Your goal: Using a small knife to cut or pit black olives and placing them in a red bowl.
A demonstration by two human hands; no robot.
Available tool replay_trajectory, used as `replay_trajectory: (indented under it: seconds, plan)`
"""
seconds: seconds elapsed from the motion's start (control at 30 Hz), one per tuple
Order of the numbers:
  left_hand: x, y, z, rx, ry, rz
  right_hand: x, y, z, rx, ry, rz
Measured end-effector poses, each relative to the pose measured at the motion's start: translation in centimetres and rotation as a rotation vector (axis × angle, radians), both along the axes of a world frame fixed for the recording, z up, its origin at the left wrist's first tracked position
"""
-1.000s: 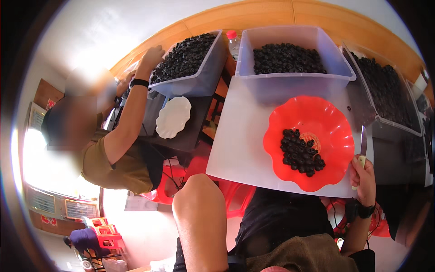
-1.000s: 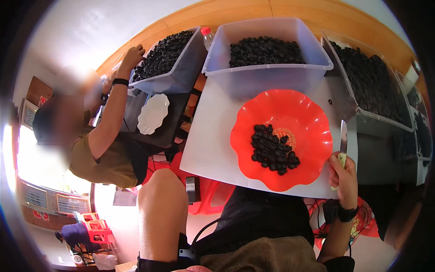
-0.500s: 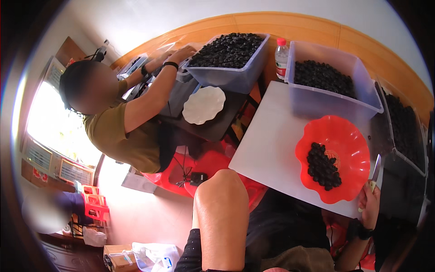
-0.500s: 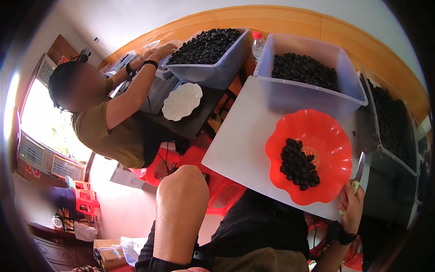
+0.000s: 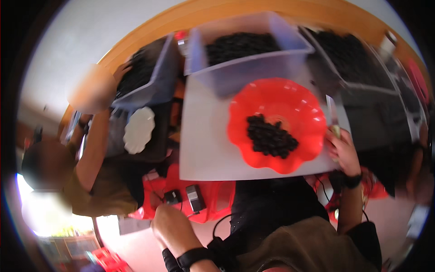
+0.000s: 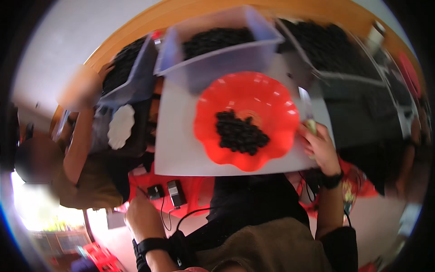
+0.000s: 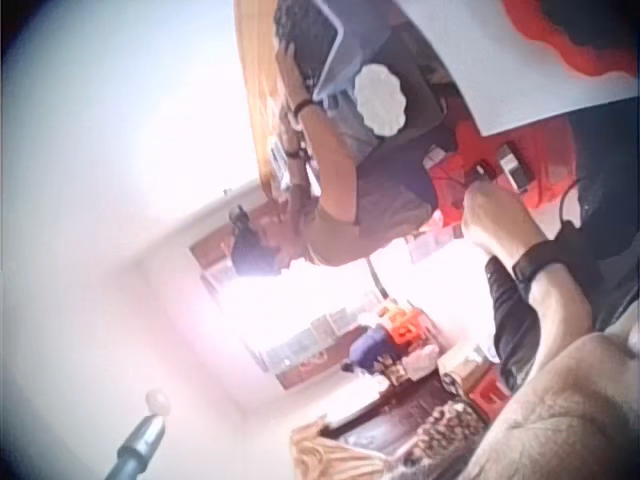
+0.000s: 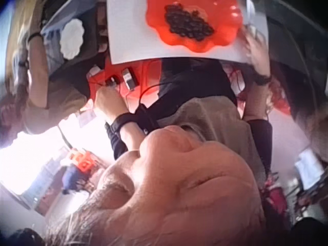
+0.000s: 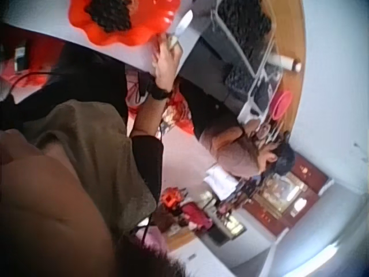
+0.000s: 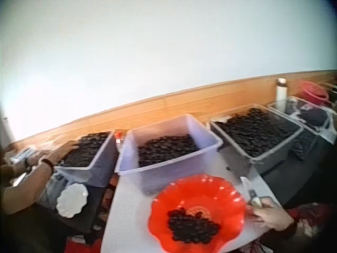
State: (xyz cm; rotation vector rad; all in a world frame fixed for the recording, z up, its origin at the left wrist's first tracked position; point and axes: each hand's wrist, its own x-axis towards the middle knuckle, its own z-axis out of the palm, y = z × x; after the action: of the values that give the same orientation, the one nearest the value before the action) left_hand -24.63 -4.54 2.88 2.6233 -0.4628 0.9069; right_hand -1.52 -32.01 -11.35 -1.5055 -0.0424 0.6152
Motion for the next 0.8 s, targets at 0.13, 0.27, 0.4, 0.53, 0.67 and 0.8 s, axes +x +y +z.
replay_trajectory:
  seconds: [0.13,0.27,0.4,0.53,0.67,0.8]
  plan:
    - [5.5,-0.4,-1.8,-0.003,0.096,-0.146,0.6,0.2,1.1,0.012,-0.004,0.014]
    - [7.9,-2.5,-2.4,0.021,0.178,-0.161,0.7,-1.5,0.8,0.122,0.001,0.124]
    - [14.0,-1.2,-4.7,-0.283,0.551,-0.033,0.0,-0.9,0.9,0.062,-0.018,0.106]
    - [17.2,-1.7,-7.5,-0.058,0.633,-0.112,0.1,-0.6,0.9,0.059,0.034,0.110]
    - [19.1,-2.6,-8.8,0.052,0.736,-0.104,0.2,-0.8,0.9,0.108,0.032,0.120]
    - [20.0,-2.4,-9.8,0.078,0.797,-0.120,0.5,-0.8,0.9,0.111,0.028,0.153]
